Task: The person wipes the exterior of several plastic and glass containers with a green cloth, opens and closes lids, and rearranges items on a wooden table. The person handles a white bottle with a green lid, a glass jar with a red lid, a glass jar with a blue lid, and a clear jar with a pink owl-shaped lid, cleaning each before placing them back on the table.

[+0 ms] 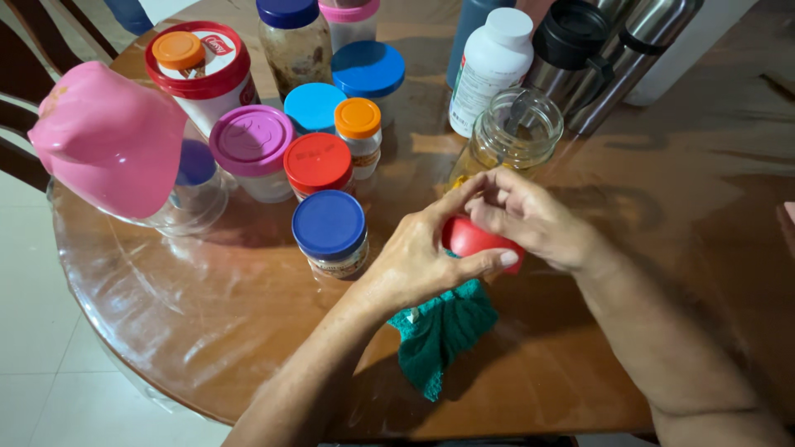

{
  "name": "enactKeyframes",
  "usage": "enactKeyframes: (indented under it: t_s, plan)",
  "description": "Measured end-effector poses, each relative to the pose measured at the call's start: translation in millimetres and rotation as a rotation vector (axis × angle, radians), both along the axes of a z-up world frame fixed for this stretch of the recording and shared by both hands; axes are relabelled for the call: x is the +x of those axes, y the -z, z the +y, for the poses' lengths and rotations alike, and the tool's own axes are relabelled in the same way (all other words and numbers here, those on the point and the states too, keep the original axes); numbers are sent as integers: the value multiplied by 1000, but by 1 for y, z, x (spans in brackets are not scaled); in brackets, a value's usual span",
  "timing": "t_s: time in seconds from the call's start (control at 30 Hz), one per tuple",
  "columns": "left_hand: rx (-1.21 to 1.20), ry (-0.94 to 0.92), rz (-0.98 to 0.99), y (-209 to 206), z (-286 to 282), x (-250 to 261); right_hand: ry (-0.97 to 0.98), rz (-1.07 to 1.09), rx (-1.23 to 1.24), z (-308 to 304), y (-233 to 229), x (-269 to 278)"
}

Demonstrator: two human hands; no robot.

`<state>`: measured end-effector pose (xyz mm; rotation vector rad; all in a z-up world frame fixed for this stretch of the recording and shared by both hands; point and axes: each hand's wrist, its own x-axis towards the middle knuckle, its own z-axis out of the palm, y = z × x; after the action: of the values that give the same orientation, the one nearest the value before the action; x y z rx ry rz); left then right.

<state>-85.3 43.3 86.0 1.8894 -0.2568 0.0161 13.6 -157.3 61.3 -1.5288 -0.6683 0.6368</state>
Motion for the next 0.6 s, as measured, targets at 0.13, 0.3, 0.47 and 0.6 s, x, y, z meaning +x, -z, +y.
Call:
enactKeyframes:
  t_s: [0.13, 0.3, 0.47, 0.6]
  plan:
    - [45, -73, 111, 9, 18, 3, 218, 182, 51, -16, 14, -2]
    - [-315, -85, 101, 31, 28, 8, 190, -111, -156, -9, 38, -29]
    - [-569, -56, 319, 46, 21, 14, -190, -1154, -441, 18, 60, -77]
    - [-651, 32, 314, 46, 10, 15, -339, -1021, -574, 14, 64, -83]
